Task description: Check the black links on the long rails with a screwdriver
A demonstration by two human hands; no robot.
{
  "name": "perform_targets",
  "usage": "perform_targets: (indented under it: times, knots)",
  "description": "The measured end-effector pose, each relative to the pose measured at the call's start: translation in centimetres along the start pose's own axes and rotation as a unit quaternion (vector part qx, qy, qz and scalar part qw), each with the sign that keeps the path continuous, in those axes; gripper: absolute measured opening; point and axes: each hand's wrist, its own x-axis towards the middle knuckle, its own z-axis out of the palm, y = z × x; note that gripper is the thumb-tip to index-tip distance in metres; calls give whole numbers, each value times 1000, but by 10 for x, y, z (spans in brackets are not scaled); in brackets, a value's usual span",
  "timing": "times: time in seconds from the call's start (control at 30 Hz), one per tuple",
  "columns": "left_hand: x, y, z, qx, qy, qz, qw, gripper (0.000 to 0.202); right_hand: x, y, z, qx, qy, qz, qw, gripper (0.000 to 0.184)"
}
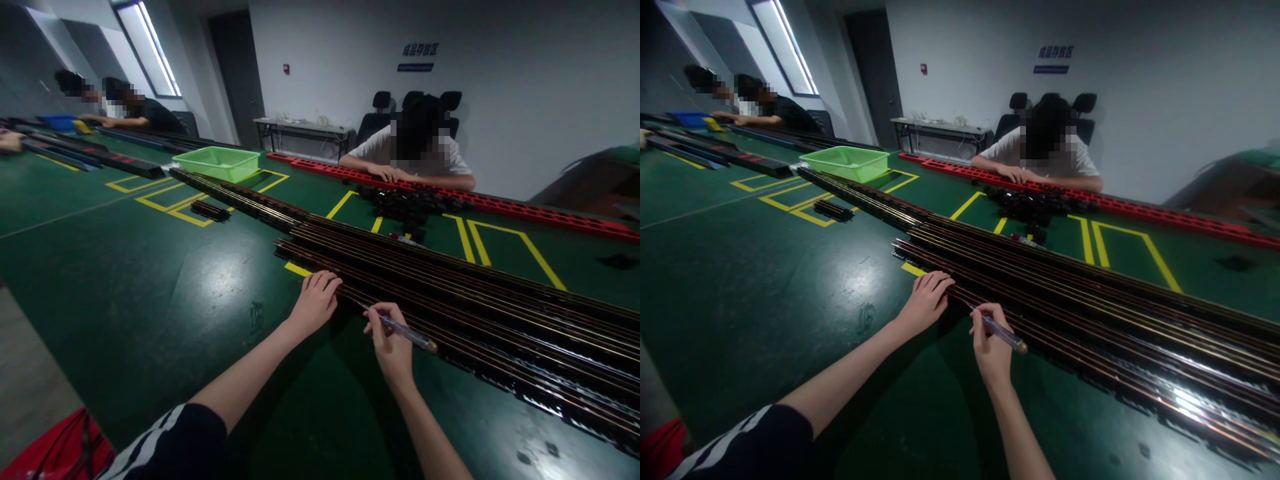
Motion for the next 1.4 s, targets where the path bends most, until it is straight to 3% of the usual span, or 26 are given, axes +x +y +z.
perform_targets:
  times: [0.73, 1.4]
  knots:
    - [-1, -4, 4, 5, 7, 1, 1000, 34, 1, 1, -1, 49, -24, 37, 998, 20]
    - [-1, -3, 3, 4, 7, 2, 1000, 34, 3, 5, -3, 35, -38, 27, 998, 21]
